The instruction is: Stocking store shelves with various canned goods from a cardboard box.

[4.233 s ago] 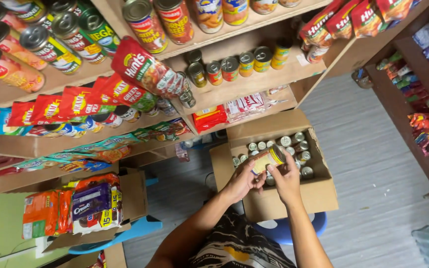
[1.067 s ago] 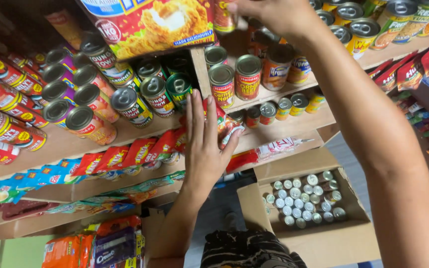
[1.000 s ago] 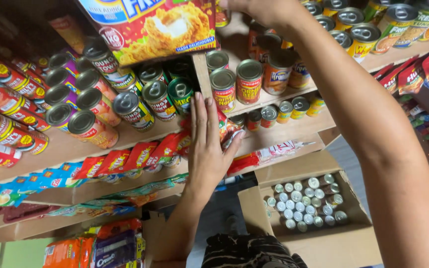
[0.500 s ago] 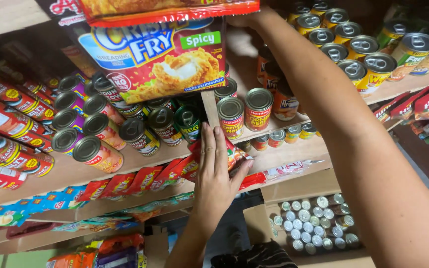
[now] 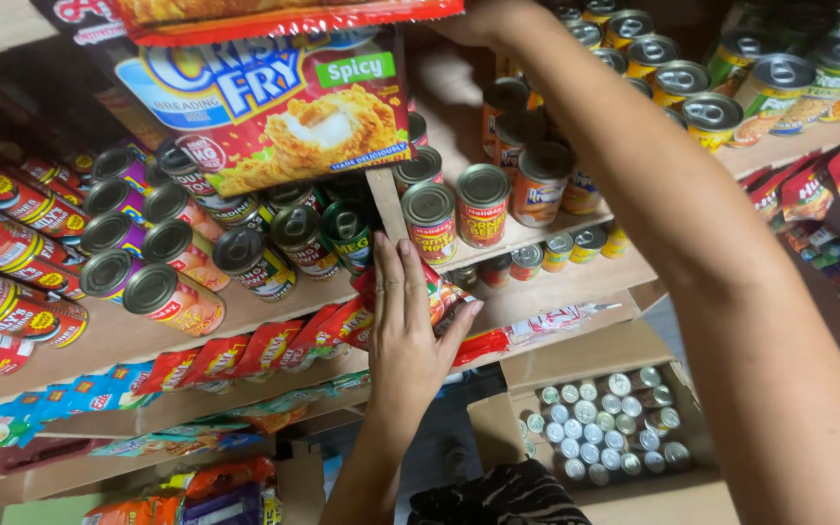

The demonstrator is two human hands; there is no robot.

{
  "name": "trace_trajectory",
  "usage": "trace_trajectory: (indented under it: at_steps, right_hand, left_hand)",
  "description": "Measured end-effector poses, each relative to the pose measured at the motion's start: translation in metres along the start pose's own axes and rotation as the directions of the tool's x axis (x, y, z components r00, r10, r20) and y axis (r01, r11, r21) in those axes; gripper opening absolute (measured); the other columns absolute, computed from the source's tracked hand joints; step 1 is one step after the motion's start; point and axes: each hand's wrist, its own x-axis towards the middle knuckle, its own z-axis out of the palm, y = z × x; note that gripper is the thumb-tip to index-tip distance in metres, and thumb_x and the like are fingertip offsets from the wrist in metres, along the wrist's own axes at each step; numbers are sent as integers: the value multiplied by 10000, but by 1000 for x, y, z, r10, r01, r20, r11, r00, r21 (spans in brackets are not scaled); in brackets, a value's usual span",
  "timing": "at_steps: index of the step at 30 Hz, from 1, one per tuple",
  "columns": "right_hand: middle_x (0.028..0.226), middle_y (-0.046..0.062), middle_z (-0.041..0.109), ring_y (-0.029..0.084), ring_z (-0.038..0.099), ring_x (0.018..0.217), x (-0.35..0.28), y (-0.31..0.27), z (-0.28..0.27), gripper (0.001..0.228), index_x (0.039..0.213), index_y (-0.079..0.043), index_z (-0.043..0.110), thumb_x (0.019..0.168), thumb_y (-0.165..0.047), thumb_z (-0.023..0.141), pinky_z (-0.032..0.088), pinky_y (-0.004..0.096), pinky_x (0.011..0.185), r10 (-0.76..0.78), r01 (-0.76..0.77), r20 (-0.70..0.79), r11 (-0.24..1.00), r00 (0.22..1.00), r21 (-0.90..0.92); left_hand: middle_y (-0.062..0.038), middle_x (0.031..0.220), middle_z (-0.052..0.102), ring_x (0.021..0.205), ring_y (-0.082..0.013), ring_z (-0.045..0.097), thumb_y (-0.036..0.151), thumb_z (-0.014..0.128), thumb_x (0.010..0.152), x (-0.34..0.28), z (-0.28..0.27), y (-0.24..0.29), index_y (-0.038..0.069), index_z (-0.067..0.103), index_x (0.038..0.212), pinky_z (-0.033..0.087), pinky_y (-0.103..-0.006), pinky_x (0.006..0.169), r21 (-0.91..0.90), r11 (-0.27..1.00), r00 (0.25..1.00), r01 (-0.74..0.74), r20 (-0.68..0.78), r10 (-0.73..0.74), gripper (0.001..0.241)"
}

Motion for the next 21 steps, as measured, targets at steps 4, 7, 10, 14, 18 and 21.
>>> trace_trajectory:
  at_steps: [4,7,10,14,18,21]
  right_hand:
    - [1073,186,747,334,712,892,-128,-71,-70,332,1278,-99,722,1094,-365,648,546,440,770,-143,146,-82,989,986,32]
    - [1368,203,651,360,634,1299,-237,-108,-92,354,1361,-8,627,1091,-206,741,508,440,1095,-283,307,-263,950,922,53]
    - [1549,166,552,344,551,1446,-334,-127,-86,440,1402,-39,616,1003,-160,756,447,432,1211,-105,149,-239,974,965,171]
    - [1529,148,557,347,517,1452,-442,-121,-46,454,1361,-54,634,933,-134,762,417,451,1216,142,-92,-235,973,962,213]
    - [1524,148,543,360,479,1461,-533,-114,2,467,1333,-48,645,890,-135,768,398,458,1202,411,-353,-228,900,883,257]
    - [1523,159,544,365,463,1460,-588,-118,35,436,1318,-58,666,900,-132,766,398,460,1184,541,-477,-213,830,813,287]
  left_hand:
    - [-394,1619,241,1502,-538,329,345,813,893,0,3,7,-78,268,1571,369,-532,1220,-25,999,1000,23,-1,-23,967]
    - [-408,1613,202,1510,-556,279,341,818,900,-7,4,16,-72,256,1578,332,-548,1232,-13,1000,1000,-8,-11,8,972]
    - [-380,1631,200,1526,-557,260,295,812,908,-19,10,30,-56,279,1581,281,-580,1264,-17,1000,1000,-20,6,20,928]
    - [-305,1647,276,1553,-491,289,279,804,945,-47,34,53,-64,325,1570,273,-583,1292,-117,988,988,-103,104,115,858]
    - [-253,1638,352,1560,-465,312,270,781,965,-78,78,75,-55,366,1555,294,-560,1290,-355,926,927,-125,292,237,792]
    - [-248,1640,352,1554,-461,318,250,751,957,-105,113,86,-46,368,1558,306,-543,1278,-468,880,846,-78,437,307,771]
